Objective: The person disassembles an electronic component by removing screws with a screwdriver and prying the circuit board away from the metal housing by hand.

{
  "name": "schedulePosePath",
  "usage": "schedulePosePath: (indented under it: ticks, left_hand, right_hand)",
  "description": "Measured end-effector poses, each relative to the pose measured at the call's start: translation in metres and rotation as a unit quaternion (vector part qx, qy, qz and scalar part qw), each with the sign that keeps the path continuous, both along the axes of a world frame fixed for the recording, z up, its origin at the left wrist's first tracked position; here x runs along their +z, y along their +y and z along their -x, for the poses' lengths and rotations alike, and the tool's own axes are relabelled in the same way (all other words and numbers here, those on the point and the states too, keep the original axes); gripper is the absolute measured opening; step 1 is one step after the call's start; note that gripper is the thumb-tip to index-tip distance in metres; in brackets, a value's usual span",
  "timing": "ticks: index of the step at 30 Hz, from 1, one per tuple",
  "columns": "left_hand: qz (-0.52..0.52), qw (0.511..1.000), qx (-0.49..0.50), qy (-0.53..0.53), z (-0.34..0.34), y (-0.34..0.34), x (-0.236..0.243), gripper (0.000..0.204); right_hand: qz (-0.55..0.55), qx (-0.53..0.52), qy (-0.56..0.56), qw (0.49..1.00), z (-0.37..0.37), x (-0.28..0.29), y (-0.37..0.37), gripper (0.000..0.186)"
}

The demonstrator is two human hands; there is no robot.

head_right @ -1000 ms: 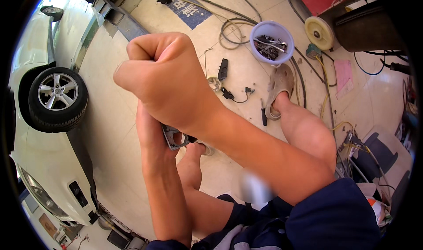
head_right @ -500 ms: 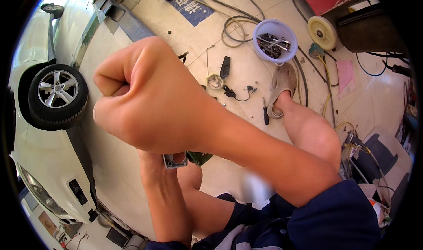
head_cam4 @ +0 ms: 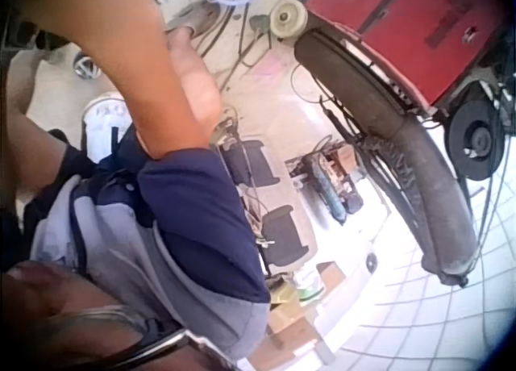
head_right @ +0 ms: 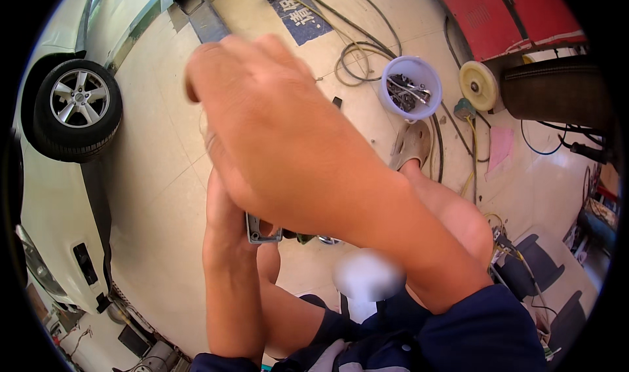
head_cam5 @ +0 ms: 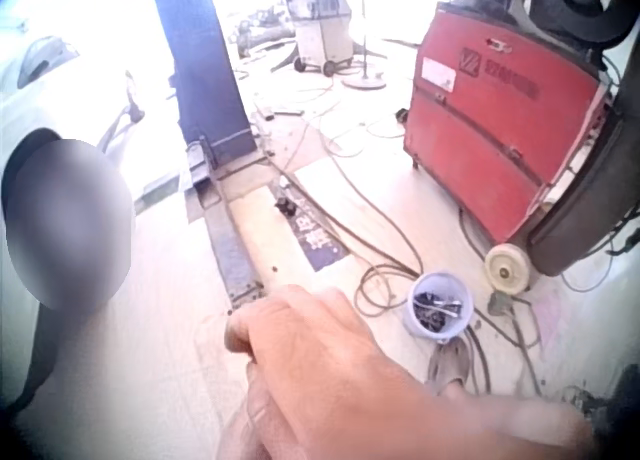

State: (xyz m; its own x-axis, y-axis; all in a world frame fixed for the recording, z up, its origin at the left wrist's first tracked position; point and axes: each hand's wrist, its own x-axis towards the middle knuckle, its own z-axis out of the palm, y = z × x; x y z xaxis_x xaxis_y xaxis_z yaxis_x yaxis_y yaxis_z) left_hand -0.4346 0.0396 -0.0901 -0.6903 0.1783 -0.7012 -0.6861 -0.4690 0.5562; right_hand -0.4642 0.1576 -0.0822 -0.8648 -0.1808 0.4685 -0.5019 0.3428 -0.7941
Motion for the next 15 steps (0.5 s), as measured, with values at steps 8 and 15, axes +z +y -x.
schedulePosePath:
  ticks: [8,15]
  left_hand:
    - [0.207,0.977,0.002,0.053,0.01,-0.009,0.003,0.055]
    - [0.413,0.85,-0.075,0.317,0.008,-0.031,-0.031,0.042]
  right_hand:
    - [-0.159,0.006,-0.307,0.938,-0.007,0.015,0.015,0.035]
    - [0.046,0.222,-0.59,0.775,-0.015,-0.007,0.043,0.035]
